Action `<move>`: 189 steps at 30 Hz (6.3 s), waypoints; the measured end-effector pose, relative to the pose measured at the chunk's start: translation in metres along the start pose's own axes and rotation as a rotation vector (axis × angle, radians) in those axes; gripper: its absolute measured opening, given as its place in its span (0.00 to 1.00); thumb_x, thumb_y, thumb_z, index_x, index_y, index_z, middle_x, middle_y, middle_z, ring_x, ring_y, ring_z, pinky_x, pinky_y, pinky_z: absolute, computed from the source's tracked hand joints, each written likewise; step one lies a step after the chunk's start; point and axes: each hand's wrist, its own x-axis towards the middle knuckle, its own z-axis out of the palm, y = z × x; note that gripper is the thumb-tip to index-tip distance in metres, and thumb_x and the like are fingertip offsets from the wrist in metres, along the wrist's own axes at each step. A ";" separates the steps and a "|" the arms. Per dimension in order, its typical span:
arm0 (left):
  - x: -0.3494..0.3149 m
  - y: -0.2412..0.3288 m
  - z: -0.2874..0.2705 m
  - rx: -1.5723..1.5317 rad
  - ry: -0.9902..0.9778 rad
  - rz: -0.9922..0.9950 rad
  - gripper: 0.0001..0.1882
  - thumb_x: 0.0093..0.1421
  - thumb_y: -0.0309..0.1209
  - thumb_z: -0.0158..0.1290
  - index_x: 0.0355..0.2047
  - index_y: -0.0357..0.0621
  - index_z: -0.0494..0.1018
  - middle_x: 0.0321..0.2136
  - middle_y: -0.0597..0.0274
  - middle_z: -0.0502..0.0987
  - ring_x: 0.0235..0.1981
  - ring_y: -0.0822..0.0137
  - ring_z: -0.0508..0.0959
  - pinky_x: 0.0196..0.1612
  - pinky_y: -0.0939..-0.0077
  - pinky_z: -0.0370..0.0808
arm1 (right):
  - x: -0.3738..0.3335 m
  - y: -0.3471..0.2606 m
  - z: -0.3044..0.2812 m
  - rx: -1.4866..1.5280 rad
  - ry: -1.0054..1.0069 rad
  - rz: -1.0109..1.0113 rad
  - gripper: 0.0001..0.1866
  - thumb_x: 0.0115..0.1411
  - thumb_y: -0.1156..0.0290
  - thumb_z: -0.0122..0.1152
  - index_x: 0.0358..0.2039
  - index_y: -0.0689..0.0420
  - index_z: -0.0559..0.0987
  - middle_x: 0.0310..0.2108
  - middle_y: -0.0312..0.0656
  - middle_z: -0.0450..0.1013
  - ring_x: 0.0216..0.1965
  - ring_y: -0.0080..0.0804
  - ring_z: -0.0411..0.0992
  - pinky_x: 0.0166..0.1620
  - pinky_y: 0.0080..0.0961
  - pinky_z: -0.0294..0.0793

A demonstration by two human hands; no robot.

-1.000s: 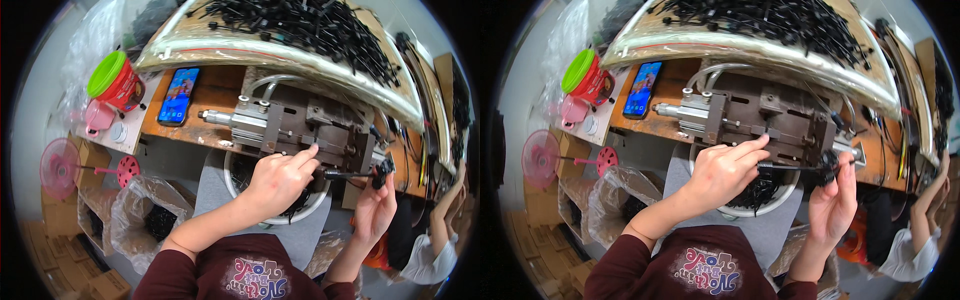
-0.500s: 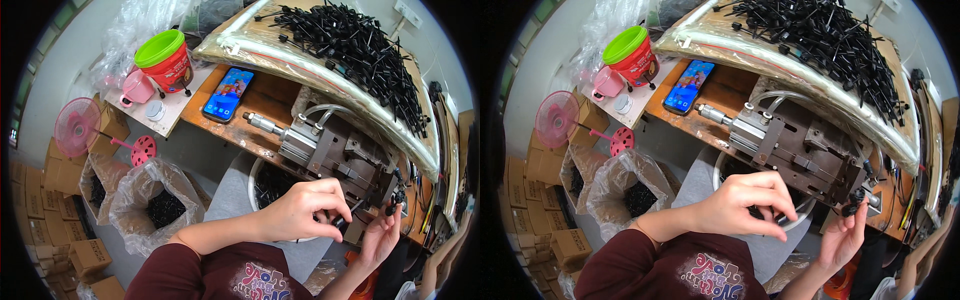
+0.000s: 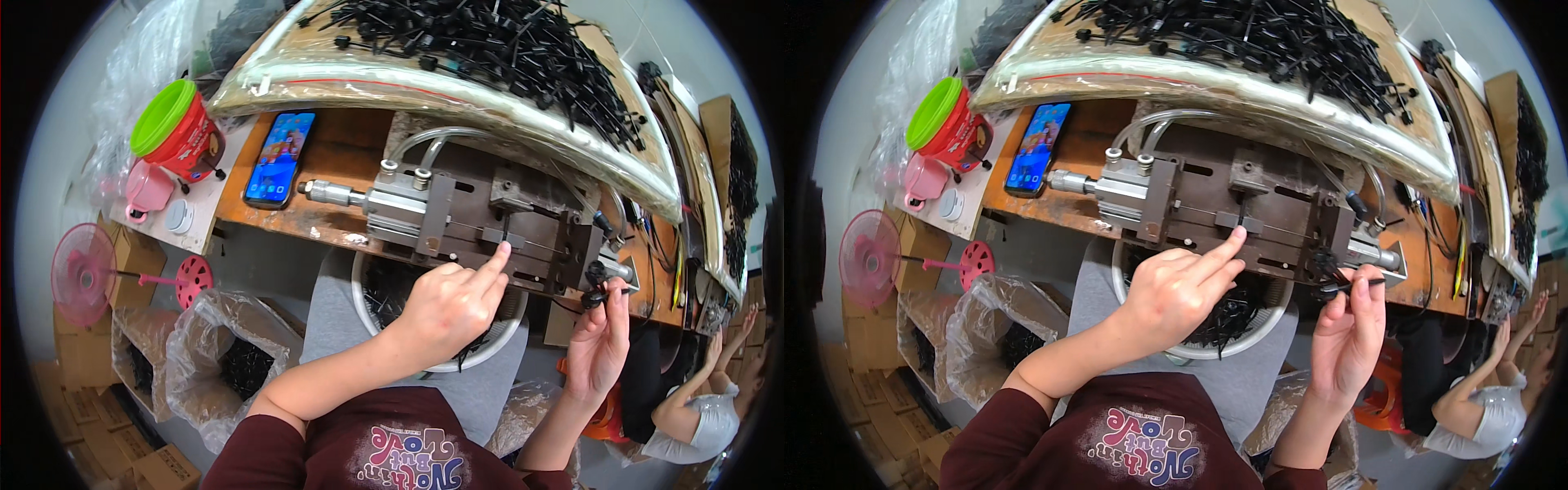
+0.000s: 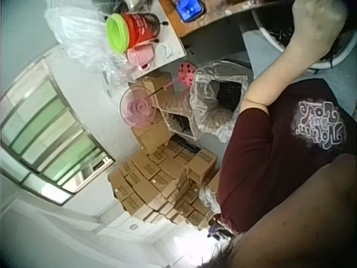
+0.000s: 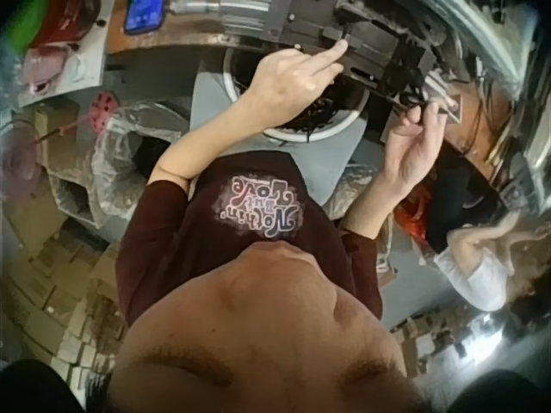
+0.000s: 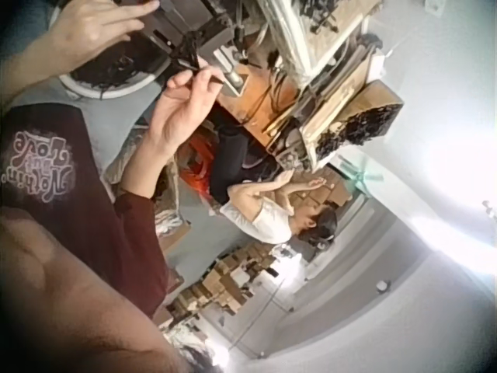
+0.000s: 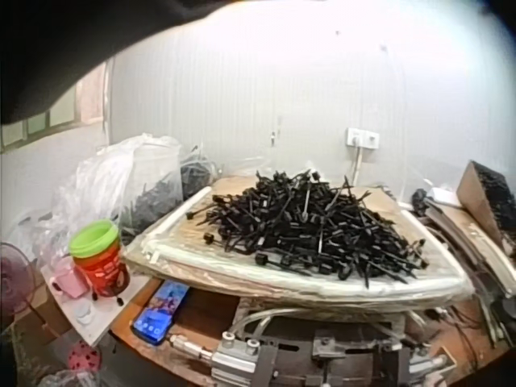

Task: The recorder uses a pneumatic press to assemble small black plastic components.

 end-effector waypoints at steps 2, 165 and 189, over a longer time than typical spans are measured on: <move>0.005 0.000 -0.002 0.017 -0.019 -0.004 0.14 0.46 0.26 0.63 0.34 0.36 0.80 0.50 0.48 0.77 0.22 0.66 0.78 0.29 0.75 0.74 | -0.001 0.000 0.000 -0.048 0.012 -0.001 0.06 0.69 0.75 0.50 0.45 0.59 0.69 0.42 0.45 0.75 0.26 0.18 0.73 0.30 0.13 0.75; -0.054 -0.001 -0.037 -0.449 -0.277 0.013 0.07 0.55 0.33 0.62 0.30 0.43 0.79 0.32 0.65 0.82 0.28 0.69 0.82 0.31 0.76 0.76 | 0.215 -0.043 0.110 -2.195 -0.766 -1.053 0.27 0.46 0.85 0.59 0.48 0.52 0.75 0.38 0.46 0.78 0.43 0.47 0.76 0.41 0.41 0.77; -0.058 -0.001 -0.035 -0.460 -0.230 0.025 0.06 0.52 0.31 0.64 0.30 0.44 0.81 0.29 0.65 0.83 0.24 0.68 0.81 0.28 0.78 0.77 | 0.236 -0.094 0.105 -1.338 -0.325 -0.630 0.09 0.56 0.67 0.66 0.34 0.57 0.80 0.25 0.30 0.73 0.23 0.14 0.68 0.29 0.12 0.66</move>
